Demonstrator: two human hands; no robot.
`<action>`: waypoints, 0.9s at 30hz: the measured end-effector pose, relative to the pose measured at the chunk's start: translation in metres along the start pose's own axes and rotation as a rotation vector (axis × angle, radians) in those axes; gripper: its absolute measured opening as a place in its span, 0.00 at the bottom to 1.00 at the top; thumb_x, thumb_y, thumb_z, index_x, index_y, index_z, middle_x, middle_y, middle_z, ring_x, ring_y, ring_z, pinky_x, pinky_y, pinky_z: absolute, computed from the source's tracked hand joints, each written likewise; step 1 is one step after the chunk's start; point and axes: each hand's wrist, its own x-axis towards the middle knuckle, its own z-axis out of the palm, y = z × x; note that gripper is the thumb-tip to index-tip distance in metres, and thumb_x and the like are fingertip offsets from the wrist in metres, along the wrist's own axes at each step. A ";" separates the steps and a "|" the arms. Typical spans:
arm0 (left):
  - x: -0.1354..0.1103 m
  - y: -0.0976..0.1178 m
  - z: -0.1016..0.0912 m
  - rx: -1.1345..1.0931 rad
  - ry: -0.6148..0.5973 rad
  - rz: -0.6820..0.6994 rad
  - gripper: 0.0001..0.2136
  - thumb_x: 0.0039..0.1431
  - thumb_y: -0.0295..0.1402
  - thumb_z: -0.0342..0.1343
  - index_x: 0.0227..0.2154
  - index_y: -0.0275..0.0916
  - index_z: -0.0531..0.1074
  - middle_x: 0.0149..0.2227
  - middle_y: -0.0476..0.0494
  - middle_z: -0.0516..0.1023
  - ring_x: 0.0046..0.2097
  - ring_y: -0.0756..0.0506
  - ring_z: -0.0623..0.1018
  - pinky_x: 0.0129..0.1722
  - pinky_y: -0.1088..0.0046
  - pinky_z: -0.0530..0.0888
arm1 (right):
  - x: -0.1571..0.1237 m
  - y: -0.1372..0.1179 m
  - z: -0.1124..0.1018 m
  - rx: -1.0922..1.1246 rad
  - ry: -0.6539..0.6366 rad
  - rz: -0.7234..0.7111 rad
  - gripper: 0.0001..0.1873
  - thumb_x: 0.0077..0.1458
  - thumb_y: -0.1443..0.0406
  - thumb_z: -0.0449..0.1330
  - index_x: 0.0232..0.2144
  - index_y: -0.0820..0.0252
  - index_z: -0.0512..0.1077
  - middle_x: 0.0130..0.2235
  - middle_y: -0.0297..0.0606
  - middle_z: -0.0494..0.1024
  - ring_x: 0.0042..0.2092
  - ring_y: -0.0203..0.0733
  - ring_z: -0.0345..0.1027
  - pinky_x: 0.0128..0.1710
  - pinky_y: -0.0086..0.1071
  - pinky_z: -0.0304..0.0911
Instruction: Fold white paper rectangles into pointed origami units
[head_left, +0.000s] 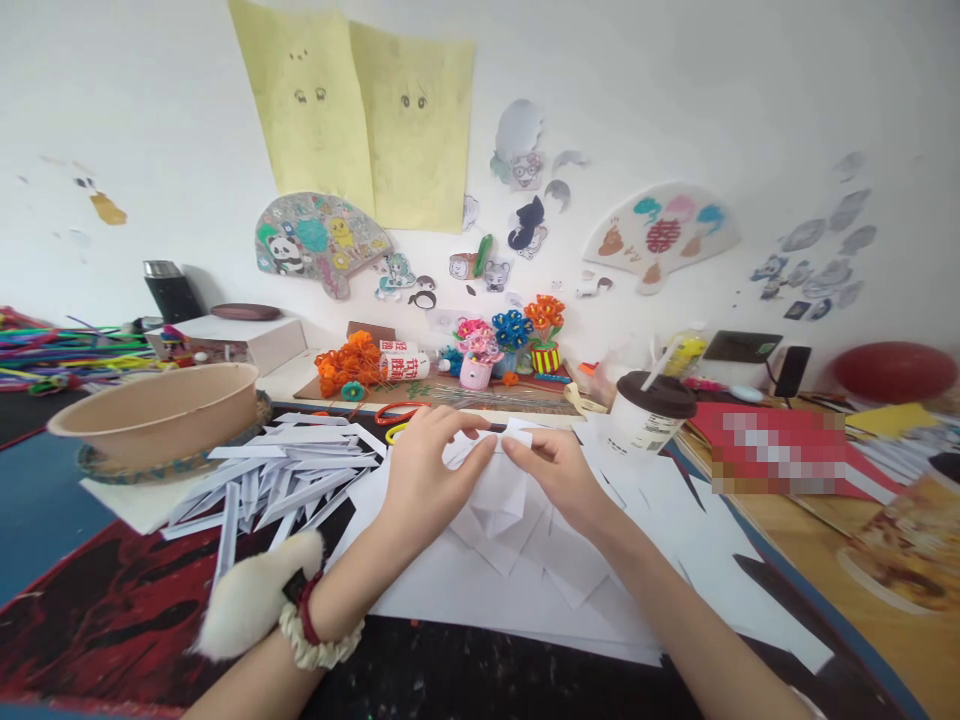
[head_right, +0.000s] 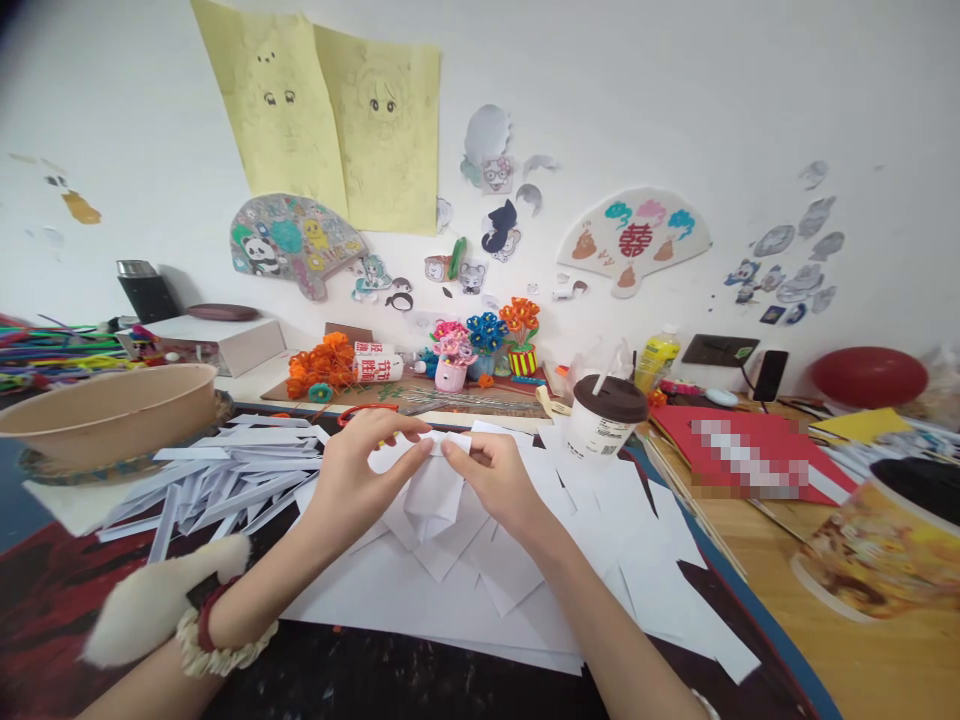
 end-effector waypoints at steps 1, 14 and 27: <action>0.001 0.000 -0.001 -0.044 -0.041 -0.080 0.05 0.56 0.34 0.57 0.30 0.40 0.76 0.30 0.48 0.78 0.32 0.47 0.72 0.36 0.69 0.67 | 0.000 -0.001 0.000 -0.012 -0.009 -0.001 0.22 0.54 0.50 0.60 0.21 0.62 0.71 0.23 0.35 0.67 0.27 0.36 0.58 0.24 0.29 0.54; 0.006 -0.002 -0.003 -0.186 -0.133 -0.292 0.10 0.53 0.36 0.55 0.21 0.38 0.74 0.24 0.47 0.77 0.28 0.48 0.71 0.28 0.73 0.64 | 0.002 0.007 0.000 0.111 -0.033 0.078 0.19 0.52 0.51 0.62 0.23 0.62 0.73 0.24 0.34 0.71 0.27 0.36 0.62 0.27 0.30 0.59; 0.006 -0.004 0.000 -0.258 -0.229 -0.225 0.10 0.57 0.36 0.53 0.27 0.39 0.76 0.29 0.47 0.79 0.31 0.47 0.72 0.30 0.72 0.65 | -0.001 0.001 -0.001 0.016 -0.060 0.072 0.19 0.47 0.51 0.65 0.21 0.62 0.74 0.21 0.34 0.70 0.25 0.36 0.61 0.23 0.30 0.56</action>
